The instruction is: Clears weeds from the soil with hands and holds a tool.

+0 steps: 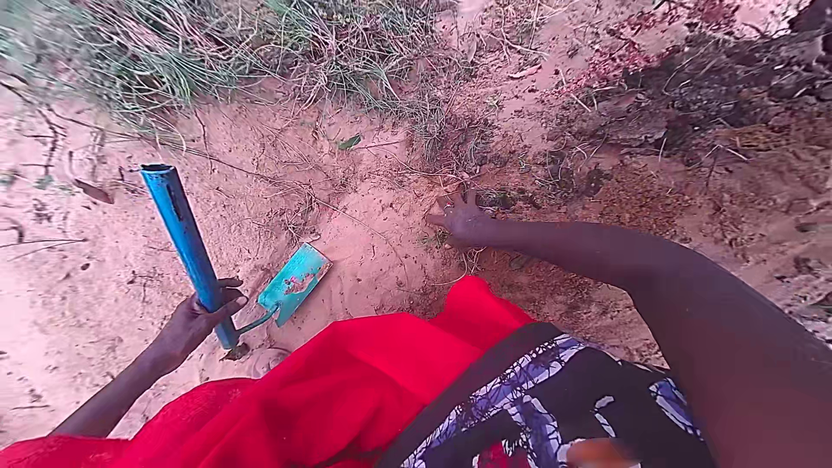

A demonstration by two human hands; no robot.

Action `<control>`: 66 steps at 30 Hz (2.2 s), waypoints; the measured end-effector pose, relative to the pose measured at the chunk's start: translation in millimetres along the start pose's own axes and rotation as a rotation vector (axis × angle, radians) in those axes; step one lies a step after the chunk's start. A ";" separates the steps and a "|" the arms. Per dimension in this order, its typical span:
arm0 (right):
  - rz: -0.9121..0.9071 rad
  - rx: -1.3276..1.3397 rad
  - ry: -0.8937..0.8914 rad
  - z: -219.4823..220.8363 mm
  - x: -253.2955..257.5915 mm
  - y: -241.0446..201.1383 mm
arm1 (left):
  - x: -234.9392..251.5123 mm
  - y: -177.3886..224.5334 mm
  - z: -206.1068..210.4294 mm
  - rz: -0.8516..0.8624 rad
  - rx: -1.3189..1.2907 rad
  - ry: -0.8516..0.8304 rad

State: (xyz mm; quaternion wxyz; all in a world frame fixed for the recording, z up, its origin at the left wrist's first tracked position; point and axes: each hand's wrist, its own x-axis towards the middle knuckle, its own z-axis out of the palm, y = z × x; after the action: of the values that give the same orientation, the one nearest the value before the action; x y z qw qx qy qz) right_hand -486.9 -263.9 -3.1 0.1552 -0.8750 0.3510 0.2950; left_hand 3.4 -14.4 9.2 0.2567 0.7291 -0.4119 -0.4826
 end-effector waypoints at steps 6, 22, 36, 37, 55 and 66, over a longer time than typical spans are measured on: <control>-0.107 -0.085 -0.120 -14.8 -1.7 1.2 | -6.5 51.2 -5.2 -0.090 0.017 0.073; 0.331 -0.091 0.115 -62.3 -81.3 137.9 | -0.5 93.9 -4.2 -0.275 0.162 -0.063; 0.789 0.120 0.427 -52.3 -178.3 205.8 | 9.0 64.4 -9.8 -0.187 0.094 -0.039; 0.818 0.086 0.462 -49.0 -173.8 206.2 | 8.4 64.7 -10.5 -0.189 0.103 -0.039; 0.748 -0.104 0.179 -106.0 -138.7 147.2 | 8.0 70.0 -7.9 -0.149 0.122 -0.084; 0.218 -0.030 0.026 -37.8 58.1 117.0 | 8.2 63.0 -7.0 -0.052 0.058 -0.099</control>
State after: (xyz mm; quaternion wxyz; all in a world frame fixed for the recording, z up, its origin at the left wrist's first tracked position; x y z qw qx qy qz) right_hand -520.5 -394.9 -17.6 0.1047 -0.8376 0.4417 0.3040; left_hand -10.8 -54.9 56.6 0.2024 0.7218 -0.4189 -0.5124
